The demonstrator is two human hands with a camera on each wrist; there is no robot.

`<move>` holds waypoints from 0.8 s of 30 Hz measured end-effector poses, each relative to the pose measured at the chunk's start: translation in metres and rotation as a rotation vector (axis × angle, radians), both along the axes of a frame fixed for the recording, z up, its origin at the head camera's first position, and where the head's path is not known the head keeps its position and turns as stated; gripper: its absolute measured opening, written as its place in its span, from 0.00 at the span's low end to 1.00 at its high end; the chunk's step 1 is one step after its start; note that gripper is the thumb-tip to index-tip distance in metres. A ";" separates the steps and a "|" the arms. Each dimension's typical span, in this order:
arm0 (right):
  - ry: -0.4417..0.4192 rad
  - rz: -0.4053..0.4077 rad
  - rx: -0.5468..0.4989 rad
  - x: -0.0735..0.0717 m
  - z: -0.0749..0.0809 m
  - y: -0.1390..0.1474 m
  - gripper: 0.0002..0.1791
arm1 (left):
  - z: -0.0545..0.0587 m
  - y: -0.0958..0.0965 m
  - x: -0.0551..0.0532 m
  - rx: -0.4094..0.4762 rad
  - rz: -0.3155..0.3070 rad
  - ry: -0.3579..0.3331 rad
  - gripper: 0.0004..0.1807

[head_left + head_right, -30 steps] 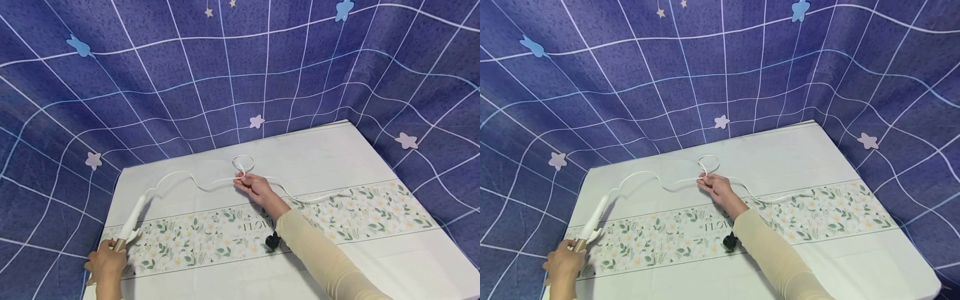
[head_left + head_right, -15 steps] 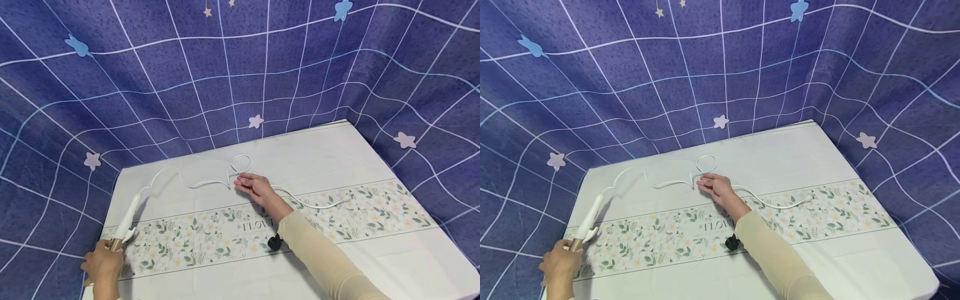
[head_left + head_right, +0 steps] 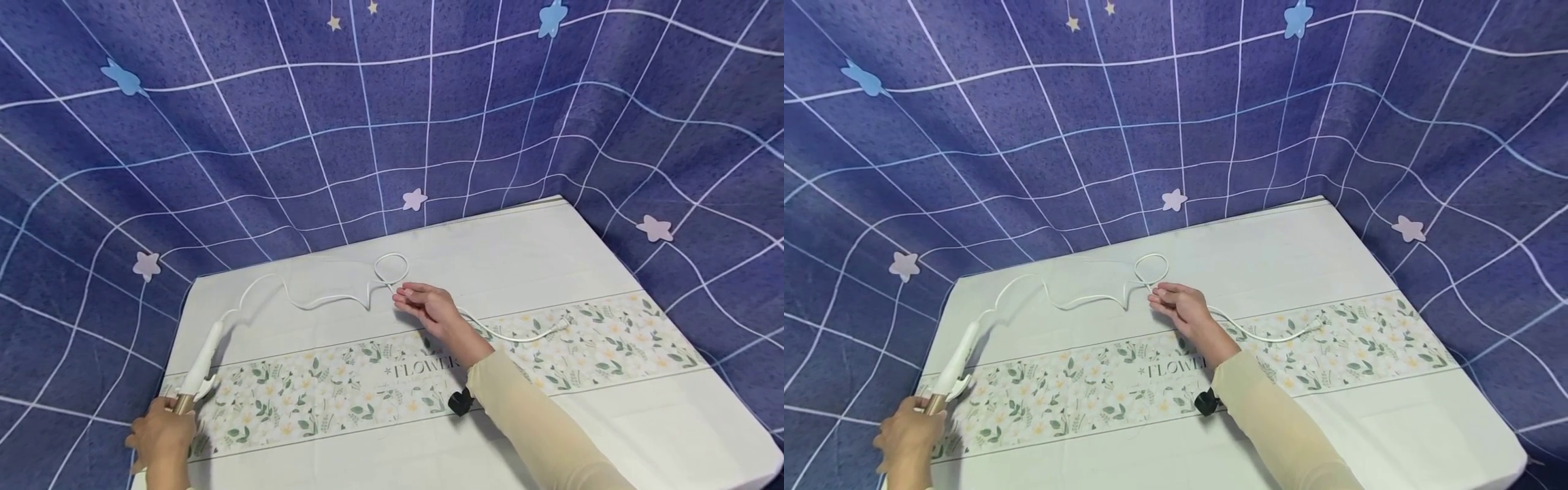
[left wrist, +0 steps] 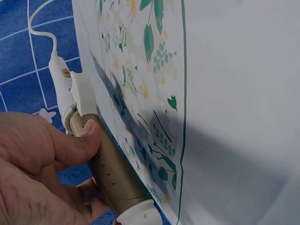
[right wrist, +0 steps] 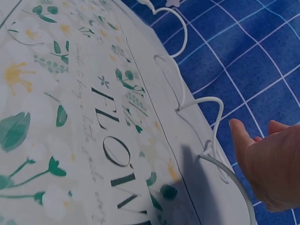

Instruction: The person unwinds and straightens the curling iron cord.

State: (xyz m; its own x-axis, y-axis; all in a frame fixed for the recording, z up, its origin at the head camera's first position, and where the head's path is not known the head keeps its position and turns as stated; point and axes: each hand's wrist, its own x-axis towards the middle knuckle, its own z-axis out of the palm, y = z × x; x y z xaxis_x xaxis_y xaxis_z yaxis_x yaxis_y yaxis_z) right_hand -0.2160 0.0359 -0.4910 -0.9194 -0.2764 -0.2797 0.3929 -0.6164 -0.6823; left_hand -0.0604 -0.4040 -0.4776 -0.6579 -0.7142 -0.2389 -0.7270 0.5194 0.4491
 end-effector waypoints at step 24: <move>-0.040 0.018 -0.023 0.021 -0.005 0.024 0.25 | -0.010 -0.006 0.007 0.030 0.000 -0.074 0.24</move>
